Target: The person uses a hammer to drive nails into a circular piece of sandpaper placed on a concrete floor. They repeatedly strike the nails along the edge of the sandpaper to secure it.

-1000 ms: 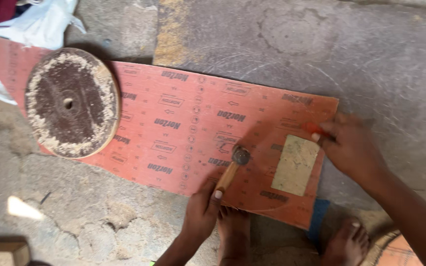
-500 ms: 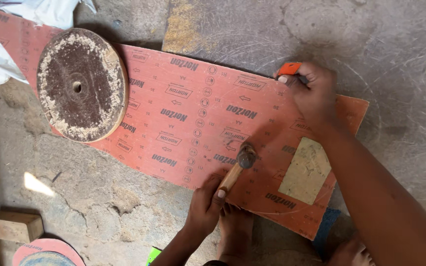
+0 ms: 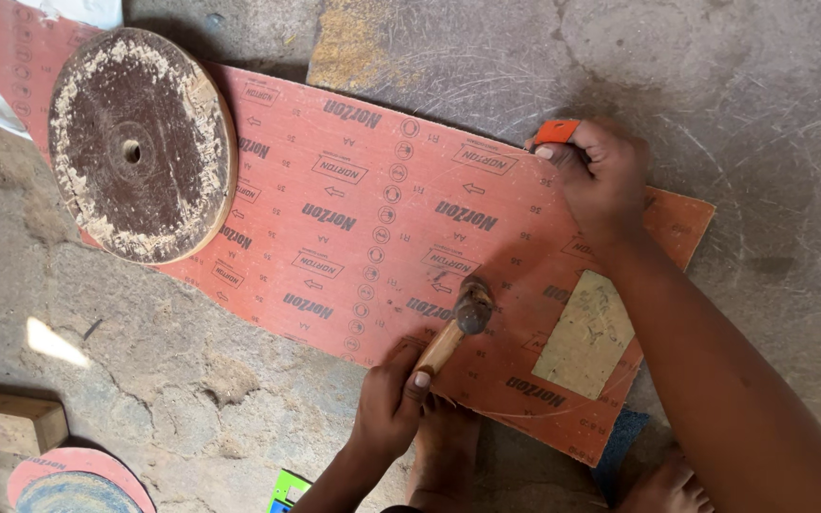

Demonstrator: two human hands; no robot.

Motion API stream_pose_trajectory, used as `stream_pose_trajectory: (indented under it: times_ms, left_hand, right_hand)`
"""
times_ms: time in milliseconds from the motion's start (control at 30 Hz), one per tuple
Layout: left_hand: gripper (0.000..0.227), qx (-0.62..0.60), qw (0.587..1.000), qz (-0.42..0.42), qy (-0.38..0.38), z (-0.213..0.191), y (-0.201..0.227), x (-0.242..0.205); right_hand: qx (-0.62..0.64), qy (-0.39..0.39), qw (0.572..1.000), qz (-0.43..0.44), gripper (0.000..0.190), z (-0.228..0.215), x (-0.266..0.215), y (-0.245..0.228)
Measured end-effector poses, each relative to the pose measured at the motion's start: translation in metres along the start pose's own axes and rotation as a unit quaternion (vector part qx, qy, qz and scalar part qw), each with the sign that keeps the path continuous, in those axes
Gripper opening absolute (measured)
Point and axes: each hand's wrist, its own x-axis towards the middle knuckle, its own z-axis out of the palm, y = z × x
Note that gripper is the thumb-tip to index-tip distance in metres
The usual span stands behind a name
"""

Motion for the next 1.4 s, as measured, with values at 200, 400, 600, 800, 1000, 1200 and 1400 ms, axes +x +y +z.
stream_pose_trajectory:
  times_ms: [200,400,600,800,1000,1200,1400]
  left_hand:
    - [0.05,0.049,0.998,0.046,0.012,0.0,-0.011,0.0]
    - [0.049,0.019,0.997,0.071,0.009,-0.001,-0.004,0.001]
    - [0.049,0.012,0.999,0.05,0.001,-0.002,0.004,0.002]
    - [0.048,0.041,0.999,0.002,-0.004,0.001,-0.004,0.001]
    - [0.047,0.055,0.998,0.017,0.001,0.001,-0.009,0.0]
    - [0.049,-0.003,0.999,0.051,0.002,-0.001,0.003,0.0]
    - [0.048,-0.026,0.999,0.045,-0.003,-0.001,0.005,0.0]
  right_hand:
    - [0.025,0.003,1.0,-0.014,0.006,0.002,0.0,-0.002]
    - [0.039,-0.003,0.999,-0.016,0.006,0.0,-0.001,-0.004]
    - [0.025,0.0,1.0,-0.011,0.008,0.003,0.0,-0.005]
    - [0.055,-0.001,0.998,-0.012,0.006,0.003,-0.002,-0.001]
    - [0.037,-0.002,0.999,-0.011,0.006,0.002,-0.002,-0.001]
    - [0.018,0.012,0.999,-0.038,0.007,0.004,-0.002,0.0]
    - [-0.022,0.024,0.998,-0.057,0.007,0.004,-0.003,0.005]
